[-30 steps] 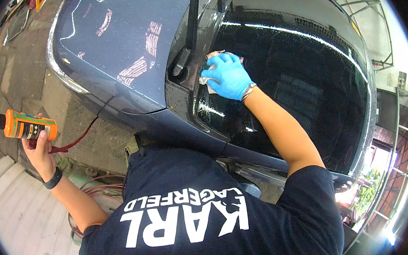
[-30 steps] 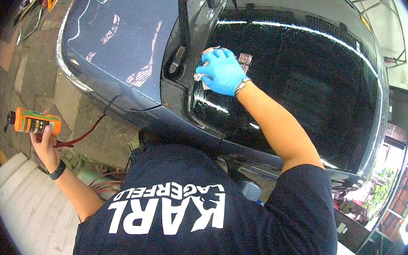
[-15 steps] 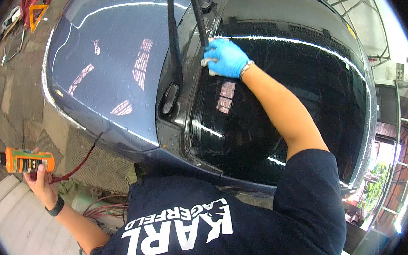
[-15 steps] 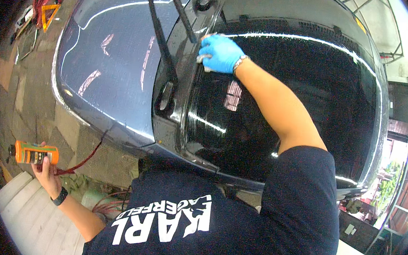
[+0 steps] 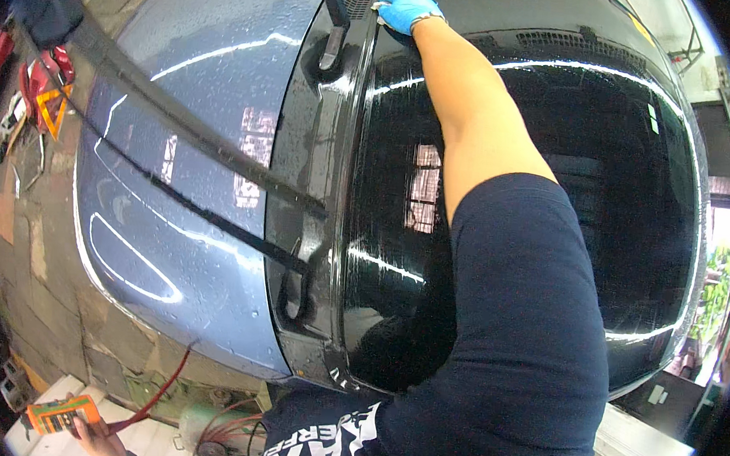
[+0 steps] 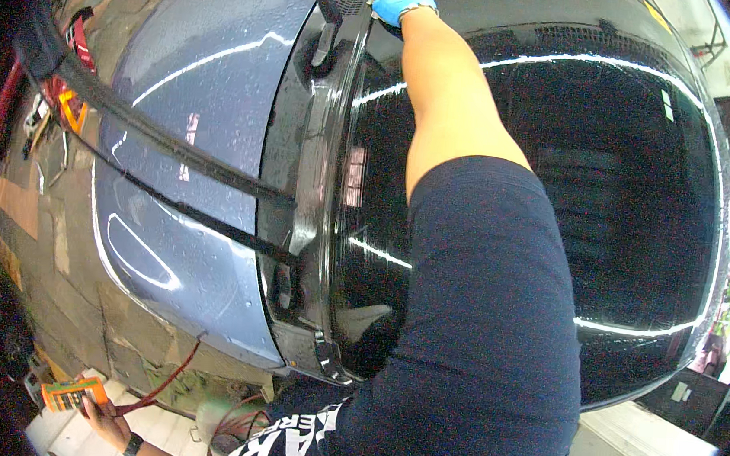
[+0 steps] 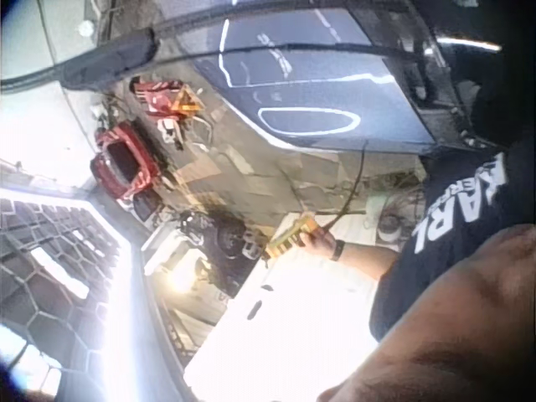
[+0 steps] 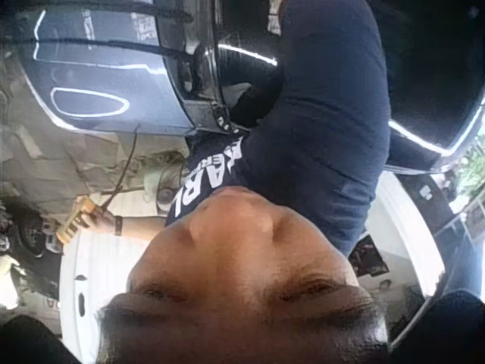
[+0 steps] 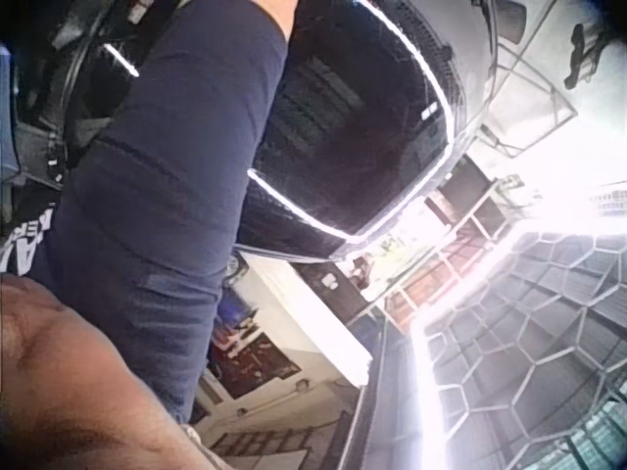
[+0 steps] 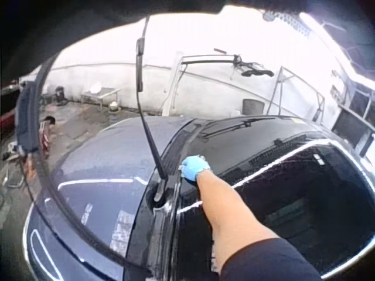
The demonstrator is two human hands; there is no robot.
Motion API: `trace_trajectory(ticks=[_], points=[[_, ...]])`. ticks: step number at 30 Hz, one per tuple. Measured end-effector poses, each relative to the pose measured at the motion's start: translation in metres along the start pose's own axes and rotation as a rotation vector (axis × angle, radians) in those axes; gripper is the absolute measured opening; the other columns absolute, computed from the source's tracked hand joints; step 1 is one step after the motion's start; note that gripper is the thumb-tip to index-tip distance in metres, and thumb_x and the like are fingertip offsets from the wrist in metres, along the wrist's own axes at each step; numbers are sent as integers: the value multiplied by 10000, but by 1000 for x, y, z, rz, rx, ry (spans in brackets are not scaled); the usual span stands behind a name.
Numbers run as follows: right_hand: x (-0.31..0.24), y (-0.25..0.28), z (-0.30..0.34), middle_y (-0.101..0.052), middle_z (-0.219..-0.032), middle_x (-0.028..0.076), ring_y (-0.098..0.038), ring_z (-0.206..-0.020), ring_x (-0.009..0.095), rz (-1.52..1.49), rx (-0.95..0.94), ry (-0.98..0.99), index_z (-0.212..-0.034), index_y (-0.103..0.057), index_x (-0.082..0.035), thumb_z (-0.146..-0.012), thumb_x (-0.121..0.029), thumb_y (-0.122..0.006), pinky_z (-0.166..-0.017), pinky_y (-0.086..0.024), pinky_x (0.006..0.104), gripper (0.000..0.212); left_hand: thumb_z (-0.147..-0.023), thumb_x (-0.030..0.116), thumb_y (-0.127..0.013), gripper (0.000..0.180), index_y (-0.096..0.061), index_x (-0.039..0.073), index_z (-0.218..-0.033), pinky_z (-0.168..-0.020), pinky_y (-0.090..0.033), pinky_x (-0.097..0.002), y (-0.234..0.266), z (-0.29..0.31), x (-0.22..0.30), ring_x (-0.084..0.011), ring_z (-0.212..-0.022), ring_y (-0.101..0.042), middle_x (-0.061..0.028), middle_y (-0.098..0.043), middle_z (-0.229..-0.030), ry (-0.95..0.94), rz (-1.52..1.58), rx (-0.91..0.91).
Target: The person applies a liquid from a bottle onto a car's rear windshield using a cloth, scrubbing the surface. They then use a red hose to rinse the windshield, moving the hose across the glass to remove the liquid.
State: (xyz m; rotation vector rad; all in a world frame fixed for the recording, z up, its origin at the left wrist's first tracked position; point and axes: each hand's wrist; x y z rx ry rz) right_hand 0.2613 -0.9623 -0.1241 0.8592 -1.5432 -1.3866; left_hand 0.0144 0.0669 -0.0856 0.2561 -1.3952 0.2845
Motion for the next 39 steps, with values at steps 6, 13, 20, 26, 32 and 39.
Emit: trace_trajectory(ticks=[6,13,20,26,32,39], points=[[-45,21,26,-748,-1238,134,-678,-1207,408,93,46,140,-1192,-791,-225,-952,-451,-653,-1070,-492,569,358,-1054,268,-678,586,-452,74,-1558,-896,-513,-248,35,-33,35,-137,-1206,-628,-82,-580,-1536,15,182,-465],[-74,60,209,-762,-917,149,-732,-883,374,-18,75,361,-837,-812,-193,-780,-353,-704,-755,-578,537,201,-953,146,-757,552,-524,21,-1438,-910,-532,-329,-55,-34,24,-174,-1077,-642,-114,-651,-1378,-129,23,-50],[-193,81,405,-755,-885,173,-703,-865,368,-129,103,251,-828,-829,-73,-682,-281,-678,-725,-568,479,296,-853,67,-814,494,-561,2,-1273,-823,-604,-381,-88,3,32,-241,-939,-659,-147,-663,-1145,-243,116,-297],[-224,15,544,-706,-995,171,-637,-1027,371,-324,322,311,-841,-777,-64,-755,-312,-703,-915,-517,504,273,-840,18,-807,474,-571,1,-1252,-776,-596,-362,-111,10,17,-223,-911,-650,-116,-661,-1104,-308,186,-638],[-212,21,615,-695,-933,164,-644,-969,346,-626,268,323,-874,-731,-42,-836,-388,-702,-870,-544,495,350,-856,-70,-733,547,-519,6,-1354,-764,-584,-365,-135,93,63,-230,-868,-632,-108,-631,-1071,-100,230,-950],[-58,146,681,-707,-1037,113,-618,-985,305,-236,653,-133,-929,-739,-148,-839,-412,-652,-860,-497,480,292,-812,-41,-757,953,-290,18,-1641,-823,-590,-404,-127,107,66,-235,-960,-627,-110,-618,-1118,-246,20,-956]])
Point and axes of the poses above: each hand's wrist, its own z-axis away from the middle knuckle, its own y-axis out of the back of the hand, x = y × z
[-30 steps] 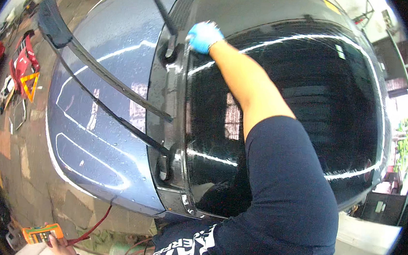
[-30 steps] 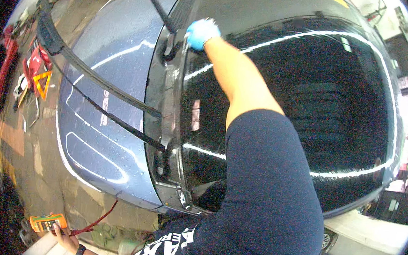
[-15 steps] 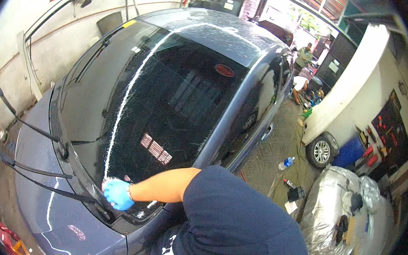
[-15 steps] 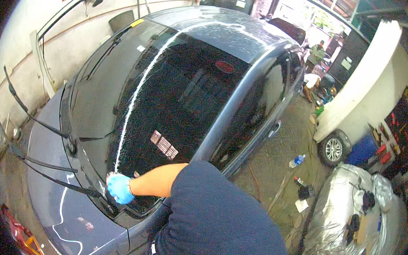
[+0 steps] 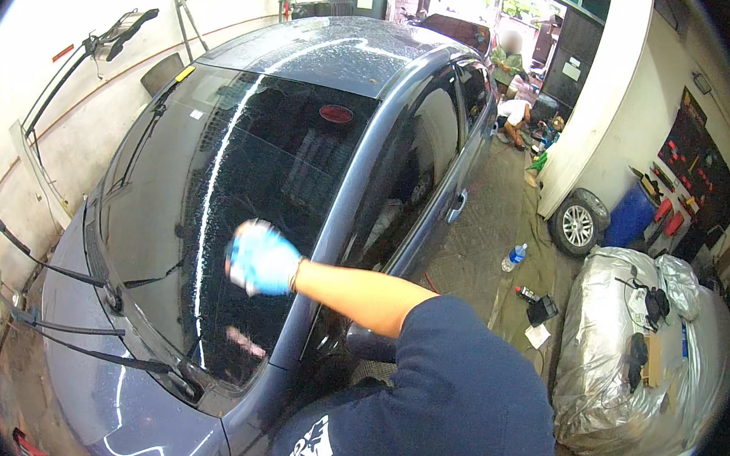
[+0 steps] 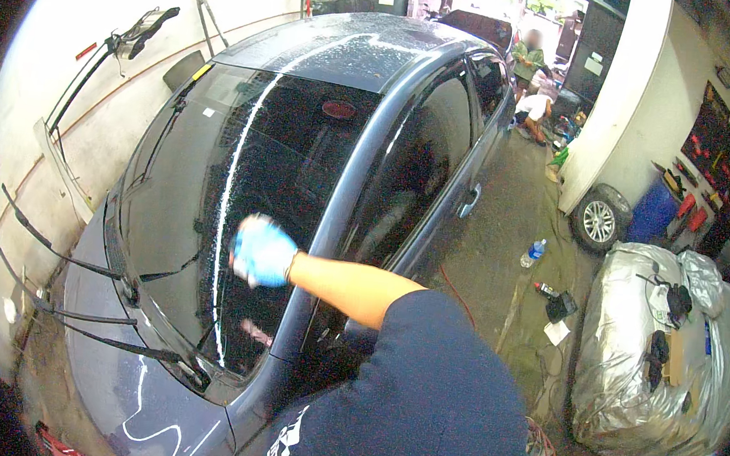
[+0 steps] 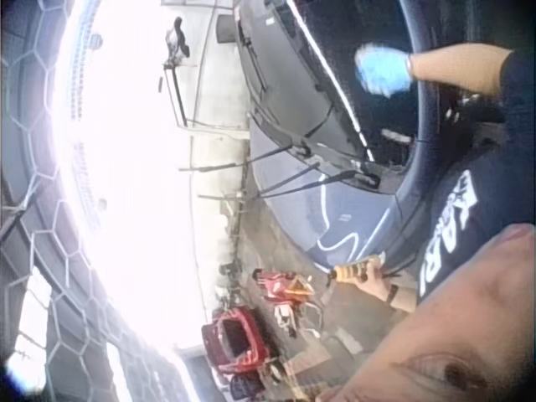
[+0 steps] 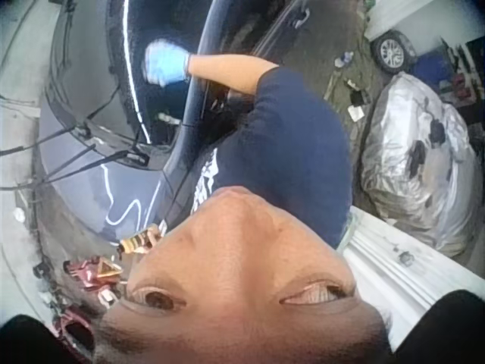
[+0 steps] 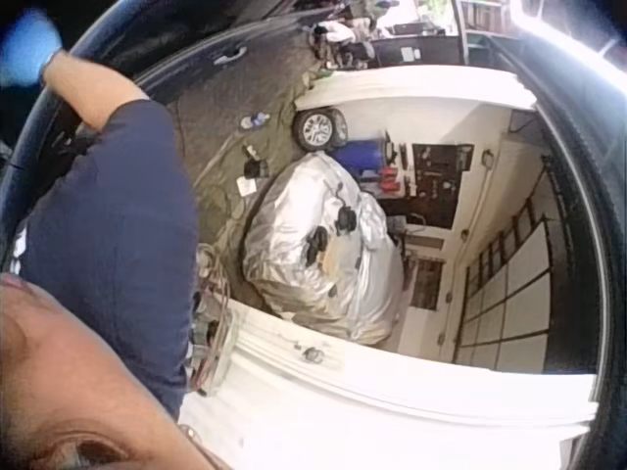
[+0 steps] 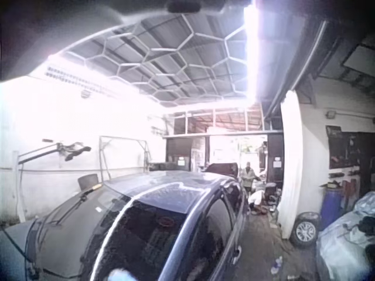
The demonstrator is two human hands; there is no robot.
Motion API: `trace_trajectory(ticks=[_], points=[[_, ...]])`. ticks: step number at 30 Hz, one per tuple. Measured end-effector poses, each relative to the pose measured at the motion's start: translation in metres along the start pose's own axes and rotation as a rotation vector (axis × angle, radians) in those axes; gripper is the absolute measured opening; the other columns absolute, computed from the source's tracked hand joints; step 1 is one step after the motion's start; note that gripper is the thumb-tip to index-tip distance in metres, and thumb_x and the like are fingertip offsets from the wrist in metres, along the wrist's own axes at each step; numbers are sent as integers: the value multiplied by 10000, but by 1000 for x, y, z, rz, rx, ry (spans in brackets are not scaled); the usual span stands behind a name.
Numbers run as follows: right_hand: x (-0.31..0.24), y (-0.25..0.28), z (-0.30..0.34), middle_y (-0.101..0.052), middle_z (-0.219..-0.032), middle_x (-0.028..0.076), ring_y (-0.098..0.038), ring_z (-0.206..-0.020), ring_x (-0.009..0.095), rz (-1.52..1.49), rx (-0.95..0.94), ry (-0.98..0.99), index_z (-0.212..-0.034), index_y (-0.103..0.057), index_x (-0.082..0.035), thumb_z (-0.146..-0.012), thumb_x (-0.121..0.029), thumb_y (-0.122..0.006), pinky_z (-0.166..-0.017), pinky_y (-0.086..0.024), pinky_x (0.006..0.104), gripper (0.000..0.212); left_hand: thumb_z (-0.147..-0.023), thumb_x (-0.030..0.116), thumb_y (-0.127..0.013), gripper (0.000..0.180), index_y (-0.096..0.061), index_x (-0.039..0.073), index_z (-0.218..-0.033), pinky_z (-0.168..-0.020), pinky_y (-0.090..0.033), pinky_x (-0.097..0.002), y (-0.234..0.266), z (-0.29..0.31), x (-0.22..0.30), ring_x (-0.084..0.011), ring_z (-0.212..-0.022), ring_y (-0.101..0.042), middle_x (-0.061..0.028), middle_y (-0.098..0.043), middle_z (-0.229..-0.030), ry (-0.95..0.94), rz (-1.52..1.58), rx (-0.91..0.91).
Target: The person applies a liquid from a bottle onto a car's rear windshield using a cloth, scrubbing the surface. They then use a red hose to rinse the windshield, moving the hose across the glass to remove the liquid.
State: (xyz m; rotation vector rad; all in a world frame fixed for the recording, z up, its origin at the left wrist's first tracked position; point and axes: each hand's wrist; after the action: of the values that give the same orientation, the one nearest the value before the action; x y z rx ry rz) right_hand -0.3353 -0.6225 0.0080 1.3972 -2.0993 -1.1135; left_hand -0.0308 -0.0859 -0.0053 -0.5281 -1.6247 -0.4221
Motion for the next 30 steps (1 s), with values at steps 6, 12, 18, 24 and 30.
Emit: trace_trajectory(ticks=[6,12,18,24,30], points=[[23,-3,-1,-637,-1334,196,-519,-1336,419,404,180,-344,-1195,-719,-139,-922,-346,-565,-1190,-311,595,375,-869,81,-798,773,-419,81,-1542,-922,-603,-455,-36,0,15,-288,-1071,-641,-184,-617,-1286,153,-18,-7],[-122,-115,38,-703,-1104,160,-602,-1200,391,112,11,-10,-955,-756,-126,-860,-320,-630,-1161,-385,552,251,-882,244,-872,715,-548,121,-1508,-986,-580,-470,-35,-13,-3,-332,-1210,-629,-219,-574,-1434,306,-257,-54],[-165,-203,78,-713,-1174,108,-579,-1304,361,-133,86,117,-1008,-762,-120,-848,-328,-665,-1237,-338,553,280,-888,179,-862,615,-639,88,-1454,-1034,-560,-460,42,-65,-105,-405,-1251,-599,-304,-359,-1591,-257,-638,-372],[-40,3,2,-673,-793,74,-634,-852,294,199,-204,-114,-820,-727,-186,-766,-374,-674,-754,-480,470,203,-833,77,-887,796,-518,90,-1538,-943,-589,-466,-30,-26,-38,-324,-1190,-628,-216,-583,-1407,190,-185,-141],[204,128,-16,-708,-836,49,-670,-884,279,591,332,-453,-833,-743,-224,-817,-397,-661,-742,-472,512,193,-802,75,-913,866,-473,41,-1547,-918,-588,-435,-29,-34,-19,-274,-1127,-646,-180,-638,-1350,429,-260,-88]])
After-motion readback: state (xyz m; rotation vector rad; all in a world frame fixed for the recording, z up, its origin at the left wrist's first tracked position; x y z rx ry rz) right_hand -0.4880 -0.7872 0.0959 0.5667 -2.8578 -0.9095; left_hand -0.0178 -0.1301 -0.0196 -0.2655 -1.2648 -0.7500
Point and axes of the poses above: each hand's wrist, its own z-axis away from the middle knuckle, its own y-axis out of the back of the hand, x = y × z
